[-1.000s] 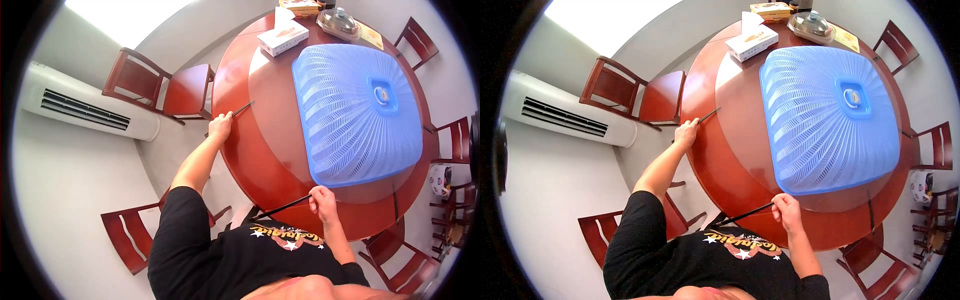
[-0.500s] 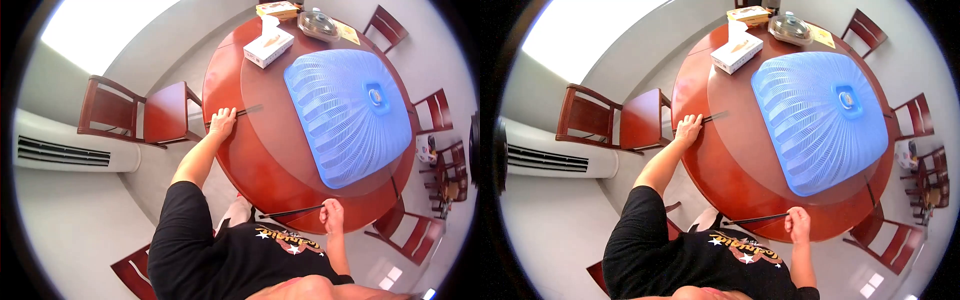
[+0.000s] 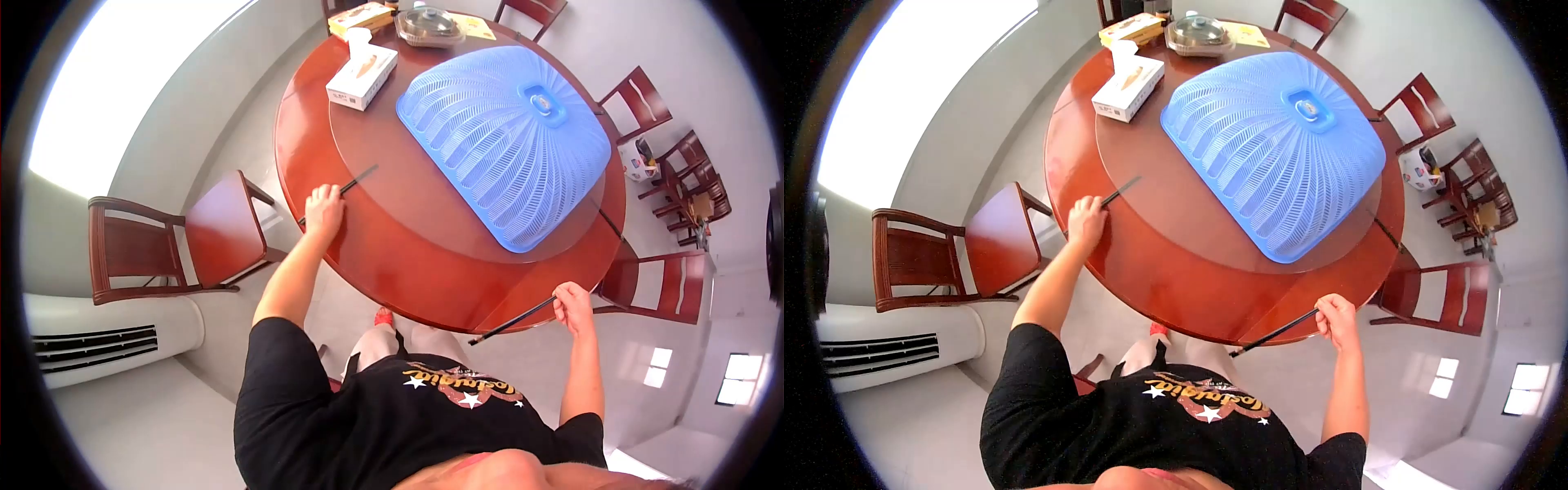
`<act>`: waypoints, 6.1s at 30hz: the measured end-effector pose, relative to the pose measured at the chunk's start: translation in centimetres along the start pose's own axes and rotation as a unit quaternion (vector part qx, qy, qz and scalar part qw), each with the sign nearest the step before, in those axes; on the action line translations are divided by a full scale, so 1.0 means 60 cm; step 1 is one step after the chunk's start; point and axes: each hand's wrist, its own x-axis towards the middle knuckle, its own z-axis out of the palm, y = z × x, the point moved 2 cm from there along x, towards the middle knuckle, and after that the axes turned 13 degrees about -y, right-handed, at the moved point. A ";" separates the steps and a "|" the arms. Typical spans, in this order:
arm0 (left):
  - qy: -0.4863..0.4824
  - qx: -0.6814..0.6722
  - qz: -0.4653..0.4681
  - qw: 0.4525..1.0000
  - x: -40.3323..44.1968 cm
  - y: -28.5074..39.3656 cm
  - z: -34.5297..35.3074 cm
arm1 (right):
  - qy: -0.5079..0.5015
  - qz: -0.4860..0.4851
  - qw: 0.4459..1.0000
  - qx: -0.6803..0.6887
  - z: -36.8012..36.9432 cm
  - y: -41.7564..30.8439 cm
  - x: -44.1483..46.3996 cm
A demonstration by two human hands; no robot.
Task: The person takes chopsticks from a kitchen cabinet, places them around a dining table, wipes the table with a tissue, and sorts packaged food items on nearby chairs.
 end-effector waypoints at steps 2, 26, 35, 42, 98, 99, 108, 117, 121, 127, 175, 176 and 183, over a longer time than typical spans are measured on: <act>-0.037 -0.126 -0.005 0.991 -0.023 0.063 -0.039 | -0.013 0.014 1.000 -0.017 0.006 -0.012 0.000; -0.466 -0.777 -0.220 0.362 -0.313 0.559 0.050 | -0.248 0.175 0.909 0.285 0.122 0.282 -0.102; -0.535 -0.627 -0.188 0.534 -0.323 0.538 0.043 | -0.169 0.122 0.932 0.296 0.109 0.326 -0.055; -0.578 -0.558 -0.196 0.562 -0.330 0.517 0.023 | -0.217 0.155 0.884 0.383 0.143 0.367 -0.014; 0.157 -0.445 -0.030 0.881 0.606 -0.070 -0.367 | 0.019 0.160 0.982 -0.102 0.261 0.222 -0.062; 0.149 -0.387 -0.014 0.910 0.548 -0.040 -0.400 | 0.021 0.185 0.980 -0.070 0.262 0.211 -0.060; -0.174 -0.120 0.293 0.932 -0.020 0.063 -0.132 | -0.046 0.197 0.975 -0.093 0.252 0.272 -0.073; -0.304 -0.048 0.318 0.897 -0.193 0.218 -0.011 | -0.050 0.137 0.966 -0.215 0.201 0.340 -0.160; -0.294 -0.055 0.394 0.869 -0.260 0.345 -0.006 | -0.026 0.189 0.964 -0.183 0.199 0.360 -0.215; -0.307 -0.053 0.401 0.861 -0.335 0.288 -0.006 | -0.070 0.169 0.950 -0.251 0.192 0.434 -0.260; -0.242 -0.395 0.448 0.765 -0.282 0.442 -0.108 | -0.039 -0.039 0.841 0.538 0.262 0.200 -0.114; -0.241 -0.335 0.498 0.763 -0.292 0.462 -0.136 | -0.037 -0.041 0.842 0.537 0.258 0.202 -0.107; -0.245 -0.315 0.461 0.793 -0.276 0.442 -0.166 | 0.361 -0.220 0.894 -0.149 0.067 0.202 -0.063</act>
